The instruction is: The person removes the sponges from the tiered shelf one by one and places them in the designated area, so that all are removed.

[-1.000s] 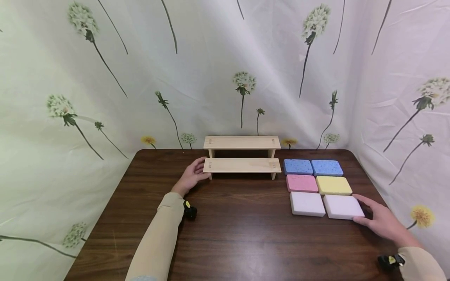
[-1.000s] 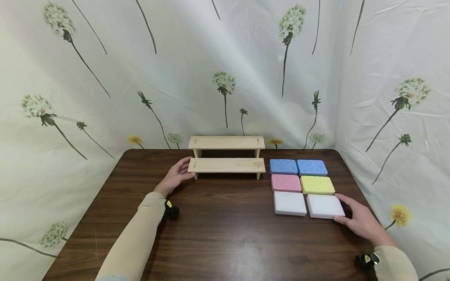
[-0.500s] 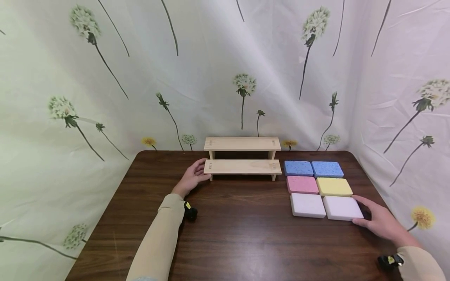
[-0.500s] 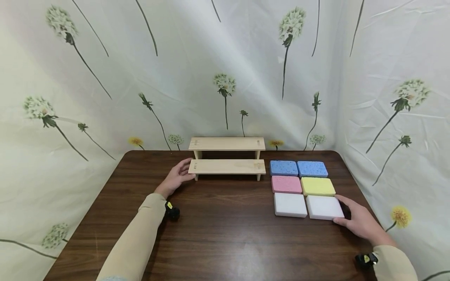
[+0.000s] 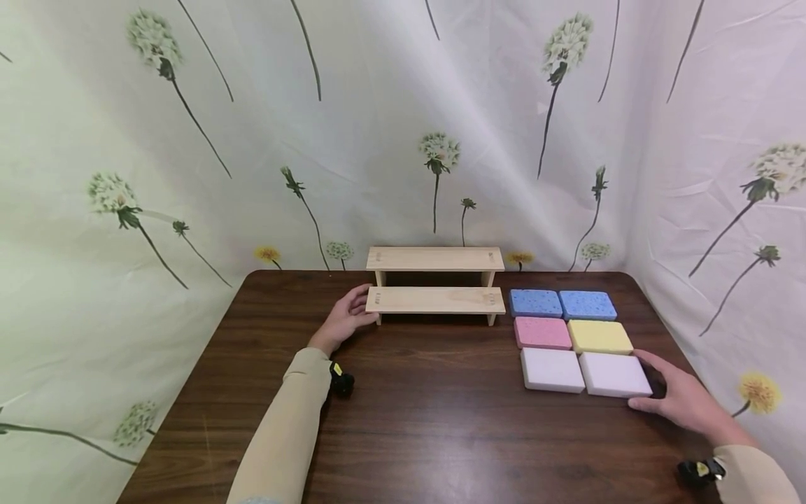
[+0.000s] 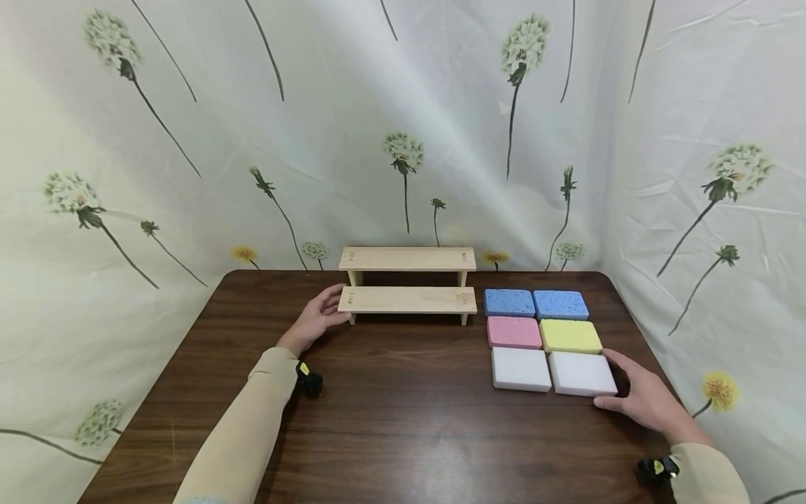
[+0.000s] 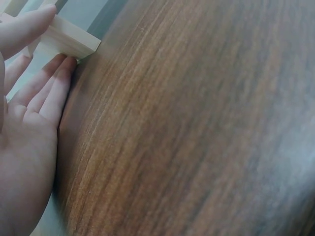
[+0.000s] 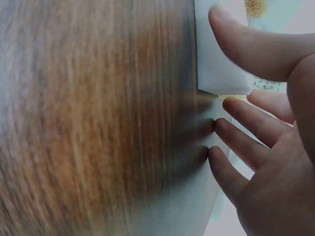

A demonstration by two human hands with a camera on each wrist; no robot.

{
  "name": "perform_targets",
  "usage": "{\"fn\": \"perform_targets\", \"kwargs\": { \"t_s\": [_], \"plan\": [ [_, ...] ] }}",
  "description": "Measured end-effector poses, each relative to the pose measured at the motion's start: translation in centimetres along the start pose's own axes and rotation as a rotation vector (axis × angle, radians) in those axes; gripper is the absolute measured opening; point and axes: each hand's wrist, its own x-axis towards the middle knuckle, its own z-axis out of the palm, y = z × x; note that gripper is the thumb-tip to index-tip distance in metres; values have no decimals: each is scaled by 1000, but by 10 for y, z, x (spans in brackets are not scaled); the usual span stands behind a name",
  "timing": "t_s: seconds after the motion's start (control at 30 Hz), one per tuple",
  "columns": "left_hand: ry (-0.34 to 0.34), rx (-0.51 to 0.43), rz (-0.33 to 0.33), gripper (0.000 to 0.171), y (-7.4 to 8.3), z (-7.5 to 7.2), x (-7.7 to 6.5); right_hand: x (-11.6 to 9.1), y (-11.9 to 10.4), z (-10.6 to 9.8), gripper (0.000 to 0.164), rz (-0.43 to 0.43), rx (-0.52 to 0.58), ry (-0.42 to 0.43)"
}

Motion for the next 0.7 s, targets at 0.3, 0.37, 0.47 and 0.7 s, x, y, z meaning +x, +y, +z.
{"fn": "perform_targets", "kwargs": {
  "t_s": [0.3, 0.37, 0.47, 0.7],
  "plan": [
    [1, -47, -8, 90, -3, -2, 1, -1, -6, -6, 125, -36, 39, -22],
    [12, -43, -9, 91, -2, -3, 0, 1, -12, -9, 124, -39, 36, -17],
    [42, -32, 6, 93, 0, -5, -3, 7, -26, -16, 118, -60, 32, 12],
    [245, 105, 139, 82, 1, -9, -7, 32, -67, -23, 103, -146, -20, 259]
  ]
}}
